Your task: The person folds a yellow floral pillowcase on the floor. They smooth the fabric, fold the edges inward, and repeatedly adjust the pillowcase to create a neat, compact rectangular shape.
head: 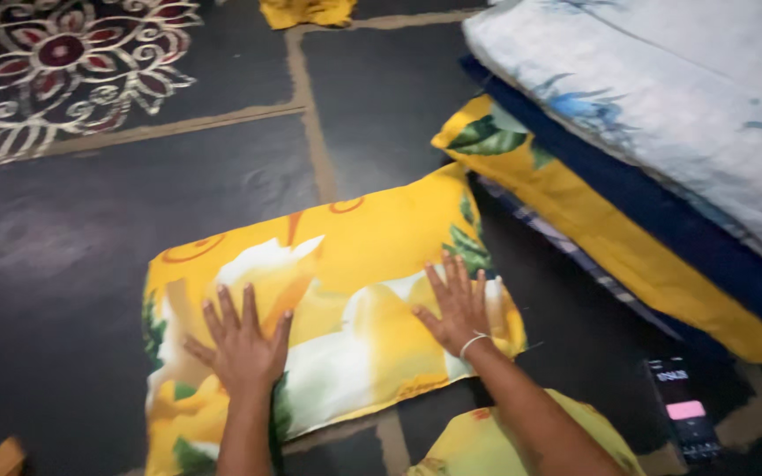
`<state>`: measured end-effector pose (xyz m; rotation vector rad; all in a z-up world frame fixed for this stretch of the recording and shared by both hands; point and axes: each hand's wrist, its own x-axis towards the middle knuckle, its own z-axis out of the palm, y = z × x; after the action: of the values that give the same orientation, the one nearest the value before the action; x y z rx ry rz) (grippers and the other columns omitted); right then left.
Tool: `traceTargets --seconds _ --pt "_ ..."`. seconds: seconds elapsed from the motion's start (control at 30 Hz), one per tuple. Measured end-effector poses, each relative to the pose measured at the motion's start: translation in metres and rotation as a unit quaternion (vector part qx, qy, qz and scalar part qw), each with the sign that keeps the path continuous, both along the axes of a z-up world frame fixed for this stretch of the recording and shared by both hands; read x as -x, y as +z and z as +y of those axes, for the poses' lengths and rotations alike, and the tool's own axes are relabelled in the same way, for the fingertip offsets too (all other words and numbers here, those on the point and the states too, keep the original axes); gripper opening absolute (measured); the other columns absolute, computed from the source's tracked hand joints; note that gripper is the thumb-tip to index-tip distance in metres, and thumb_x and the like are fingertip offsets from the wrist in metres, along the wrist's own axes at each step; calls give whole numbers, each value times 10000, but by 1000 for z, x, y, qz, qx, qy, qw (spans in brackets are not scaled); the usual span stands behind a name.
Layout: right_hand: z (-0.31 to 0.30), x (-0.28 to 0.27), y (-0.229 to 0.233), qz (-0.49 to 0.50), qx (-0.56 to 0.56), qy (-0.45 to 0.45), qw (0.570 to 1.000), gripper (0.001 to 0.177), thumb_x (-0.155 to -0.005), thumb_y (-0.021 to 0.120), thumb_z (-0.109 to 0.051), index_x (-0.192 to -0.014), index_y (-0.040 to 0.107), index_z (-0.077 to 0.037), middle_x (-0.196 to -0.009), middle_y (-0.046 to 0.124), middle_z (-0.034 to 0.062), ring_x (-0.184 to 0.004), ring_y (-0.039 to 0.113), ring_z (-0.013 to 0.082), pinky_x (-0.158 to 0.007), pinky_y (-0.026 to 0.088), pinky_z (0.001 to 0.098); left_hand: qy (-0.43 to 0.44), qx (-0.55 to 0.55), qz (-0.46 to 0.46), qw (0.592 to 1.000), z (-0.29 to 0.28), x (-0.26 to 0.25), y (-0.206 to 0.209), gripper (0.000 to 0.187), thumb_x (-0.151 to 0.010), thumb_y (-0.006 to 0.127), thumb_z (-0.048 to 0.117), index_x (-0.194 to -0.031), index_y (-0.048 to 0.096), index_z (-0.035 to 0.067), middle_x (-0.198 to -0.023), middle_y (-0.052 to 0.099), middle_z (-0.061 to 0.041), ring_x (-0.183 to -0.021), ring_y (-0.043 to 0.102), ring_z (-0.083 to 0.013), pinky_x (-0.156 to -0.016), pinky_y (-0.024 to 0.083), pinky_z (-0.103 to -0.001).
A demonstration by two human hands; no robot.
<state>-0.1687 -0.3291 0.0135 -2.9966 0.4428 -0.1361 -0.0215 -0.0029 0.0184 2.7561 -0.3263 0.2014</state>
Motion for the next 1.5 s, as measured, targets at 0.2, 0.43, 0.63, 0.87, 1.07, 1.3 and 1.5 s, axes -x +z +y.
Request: traceTargets --seconds 0.2,0.43,0.63,0.87,1.07,1.3,1.5 --pt "11 -10 17 -16 -20 -35 999 774 -917 564 -586 -1508 368 -126 -1624 251 171 -1516 172 345 -1177 55 639 119 -21 20 992 62 18 -6 857 -869 415 761 -1574 357 277 -1709 116 -88 -1554 25 -394 -1061 -21 -826" --pt "157 -96 19 -55 -190 111 974 724 -809 688 -331 -1441 500 -33 -1602 368 265 -1507 286 417 -1196 228 582 138 -25 -17 990 58 17 -15 833 -893 407 748 -1567 388 259 -1720 161 -104 -1559 97 -414 -1076 61 -826" --pt "220 -156 49 54 -85 288 952 899 -872 552 -639 -1558 324 -104 -1654 248 131 -1532 178 309 -1197 53 580 150 -27 -23 988 57 14 -13 836 -862 457 721 -1562 400 268 -1706 189 -90 -1548 134 -418 -1055 84 -837" --pt "111 -181 57 117 -68 204 970 906 -934 439 -699 -1573 270 -79 -1674 208 97 -1547 145 270 -1223 41 535 152 -42 -16 987 56 14 -12 828 -843 497 711 -1539 427 267 -1685 252 -89 -1539 161 -406 -1056 106 -834" --pt "10 -190 35 137 -35 101 985 911 -931 426 -718 -1586 283 -101 -1676 229 84 -1558 145 240 -1250 50 511 148 -42 -34 988 54 15 -11 818 -849 506 691 -1532 443 244 -1673 279 -105 -1538 187 -428 -1053 124 -838" --pt "-192 -143 -10 133 -49 -124 982 730 -995 392 -674 -1526 457 -178 -1601 399 123 -1460 353 334 -1181 192 562 159 -48 -42 985 51 14 -11 813 -859 512 680 -1529 448 225 -1677 286 -115 -1540 205 -423 -1057 137 -829" --pt "-186 -75 -81 -93 -359 -199 907 558 -1040 487 -541 -1263 656 -58 -1168 683 158 -1089 616 282 -968 455 387 169 -42 -37 984 52 15 -11 834 -866 510 684 -1544 444 203 -1675 296 -118 -1514 247 -404 -1071 196 -764"
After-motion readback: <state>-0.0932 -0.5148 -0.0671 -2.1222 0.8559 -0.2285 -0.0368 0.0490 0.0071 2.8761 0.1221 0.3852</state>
